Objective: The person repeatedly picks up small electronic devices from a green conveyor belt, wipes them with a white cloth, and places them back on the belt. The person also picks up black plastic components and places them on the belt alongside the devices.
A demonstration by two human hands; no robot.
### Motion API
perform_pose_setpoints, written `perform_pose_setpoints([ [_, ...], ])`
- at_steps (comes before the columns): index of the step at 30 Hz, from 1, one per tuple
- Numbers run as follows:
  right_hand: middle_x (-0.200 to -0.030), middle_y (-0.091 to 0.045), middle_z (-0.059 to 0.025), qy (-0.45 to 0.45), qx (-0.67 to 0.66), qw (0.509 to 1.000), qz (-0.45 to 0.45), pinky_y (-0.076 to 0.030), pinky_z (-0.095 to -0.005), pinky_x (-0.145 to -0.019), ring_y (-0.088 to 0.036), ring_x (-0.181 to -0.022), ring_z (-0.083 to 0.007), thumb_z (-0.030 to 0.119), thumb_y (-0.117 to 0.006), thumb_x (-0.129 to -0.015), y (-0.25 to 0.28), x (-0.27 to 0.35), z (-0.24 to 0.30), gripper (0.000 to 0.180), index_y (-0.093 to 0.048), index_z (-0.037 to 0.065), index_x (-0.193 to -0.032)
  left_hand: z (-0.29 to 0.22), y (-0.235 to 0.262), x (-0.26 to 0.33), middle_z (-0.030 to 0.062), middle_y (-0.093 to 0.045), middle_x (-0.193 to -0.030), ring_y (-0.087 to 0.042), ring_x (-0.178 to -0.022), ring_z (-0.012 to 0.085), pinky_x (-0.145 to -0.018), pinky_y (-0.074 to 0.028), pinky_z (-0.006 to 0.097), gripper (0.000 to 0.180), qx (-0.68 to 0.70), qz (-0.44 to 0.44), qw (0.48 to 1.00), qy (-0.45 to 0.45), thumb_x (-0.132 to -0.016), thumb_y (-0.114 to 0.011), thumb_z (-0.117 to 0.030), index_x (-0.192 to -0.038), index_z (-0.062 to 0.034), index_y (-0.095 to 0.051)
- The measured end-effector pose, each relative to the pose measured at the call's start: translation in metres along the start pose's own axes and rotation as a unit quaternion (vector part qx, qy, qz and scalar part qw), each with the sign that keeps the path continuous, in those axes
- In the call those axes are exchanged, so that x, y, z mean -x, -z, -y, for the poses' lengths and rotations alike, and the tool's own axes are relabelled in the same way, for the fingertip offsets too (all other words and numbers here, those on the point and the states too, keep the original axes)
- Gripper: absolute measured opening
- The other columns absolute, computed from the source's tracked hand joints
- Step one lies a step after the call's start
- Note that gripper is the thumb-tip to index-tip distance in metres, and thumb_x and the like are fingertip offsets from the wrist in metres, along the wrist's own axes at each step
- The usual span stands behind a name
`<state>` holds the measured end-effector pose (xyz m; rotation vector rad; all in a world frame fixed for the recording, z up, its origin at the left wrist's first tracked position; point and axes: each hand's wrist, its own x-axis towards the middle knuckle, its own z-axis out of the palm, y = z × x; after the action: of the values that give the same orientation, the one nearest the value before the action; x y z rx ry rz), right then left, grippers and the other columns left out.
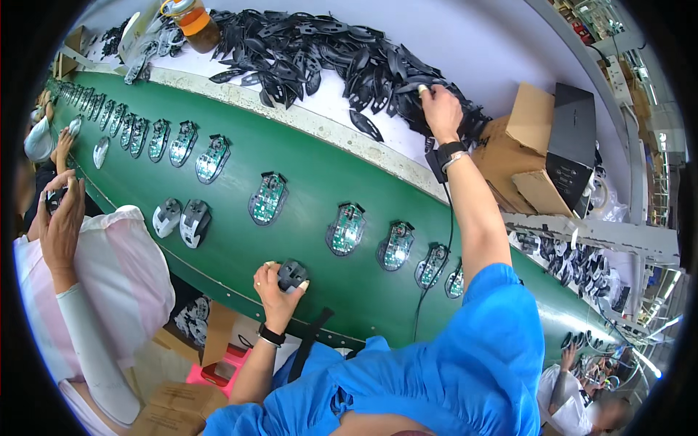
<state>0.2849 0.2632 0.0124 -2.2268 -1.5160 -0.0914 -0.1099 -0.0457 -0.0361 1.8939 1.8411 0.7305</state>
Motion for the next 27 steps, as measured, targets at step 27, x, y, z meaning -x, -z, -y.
perform_pose_setpoints([
  [27, -0.079, -0.066, -0.0046, -0.111, -0.604, 0.725, 0.311, -0.05, -0.0233, -0.061, -0.061, -0.067, -0.0088, 0.005, -0.068, -0.083, 0.24, 0.34, 0.077, 0.012, -0.063, -0.001, -0.092, -0.163, 0.07, -0.001, 0.0025, -0.059, -0.089, -0.056, -0.075, 0.0051, -0.063, -0.047, 0.021, 0.021, 0.624, 0.115, 0.76, 0.144, -0.091, -0.061, -0.018, -0.103, -0.0029, -0.051],
])
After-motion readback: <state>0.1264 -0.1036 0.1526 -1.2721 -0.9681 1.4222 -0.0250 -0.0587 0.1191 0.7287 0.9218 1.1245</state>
